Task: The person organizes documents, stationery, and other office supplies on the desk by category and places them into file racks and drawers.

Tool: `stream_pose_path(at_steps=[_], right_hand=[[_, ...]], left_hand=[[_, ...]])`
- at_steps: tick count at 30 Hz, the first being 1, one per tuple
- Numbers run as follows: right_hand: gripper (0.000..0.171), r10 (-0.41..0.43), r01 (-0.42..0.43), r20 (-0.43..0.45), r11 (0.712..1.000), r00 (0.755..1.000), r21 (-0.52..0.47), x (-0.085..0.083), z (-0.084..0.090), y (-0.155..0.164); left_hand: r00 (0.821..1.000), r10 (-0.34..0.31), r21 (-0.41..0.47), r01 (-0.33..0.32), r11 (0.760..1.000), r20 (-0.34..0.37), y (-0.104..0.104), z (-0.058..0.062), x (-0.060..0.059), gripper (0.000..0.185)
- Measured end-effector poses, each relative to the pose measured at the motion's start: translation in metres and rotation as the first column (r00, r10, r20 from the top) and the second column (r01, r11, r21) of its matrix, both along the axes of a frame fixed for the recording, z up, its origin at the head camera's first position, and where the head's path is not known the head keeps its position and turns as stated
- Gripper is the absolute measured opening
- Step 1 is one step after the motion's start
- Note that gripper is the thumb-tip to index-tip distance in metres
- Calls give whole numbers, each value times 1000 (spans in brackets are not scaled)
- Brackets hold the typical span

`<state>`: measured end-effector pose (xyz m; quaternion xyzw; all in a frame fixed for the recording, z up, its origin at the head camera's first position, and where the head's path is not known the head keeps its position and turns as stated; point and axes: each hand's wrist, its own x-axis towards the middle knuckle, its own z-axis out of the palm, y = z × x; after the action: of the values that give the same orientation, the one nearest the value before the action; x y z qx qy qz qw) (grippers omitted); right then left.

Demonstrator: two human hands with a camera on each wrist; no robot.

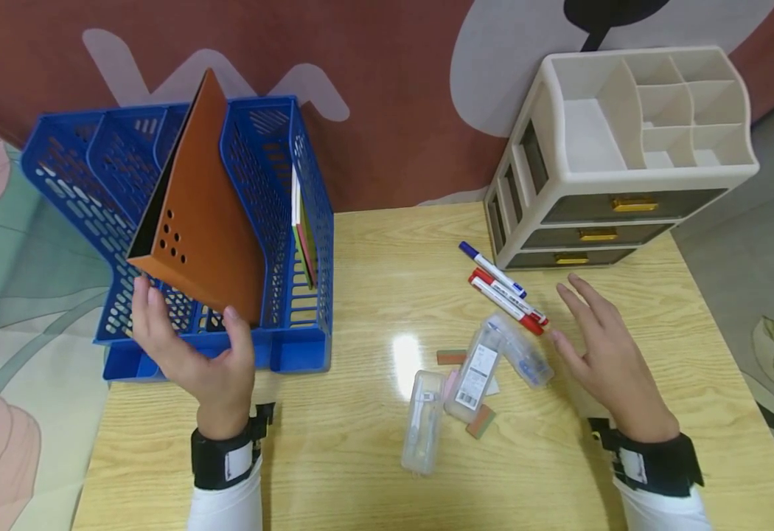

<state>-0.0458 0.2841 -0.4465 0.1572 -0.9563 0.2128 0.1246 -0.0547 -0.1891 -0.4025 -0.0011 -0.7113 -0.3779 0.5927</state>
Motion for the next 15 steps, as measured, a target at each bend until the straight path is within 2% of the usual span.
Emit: stream_pose_path(at_steps=[2, 6, 11, 15], right_hand=[[78, -7, 7, -19, 1000, 1000, -4, -1, 2, 2], [76, -9, 9, -57, 1000, 998, -1, -3, 4, 4], [65, -10, 8, -88, 1000, 996, -16, -6, 8, 8], [72, -11, 7, -126, 999, 992, -34, -10, 13, 10]], left_hand=[[998, 49, -38, -51, 998, -33, 2, 1, 2, 48], [995, 73, -89, -79, 993, -67, 10, 6, 4, 43], [997, 45, -154, -55, 987, -66, 20, 7, 7, 42], [1000, 2, -225, -9, 974, -31, 26, 5, 8, 41]])
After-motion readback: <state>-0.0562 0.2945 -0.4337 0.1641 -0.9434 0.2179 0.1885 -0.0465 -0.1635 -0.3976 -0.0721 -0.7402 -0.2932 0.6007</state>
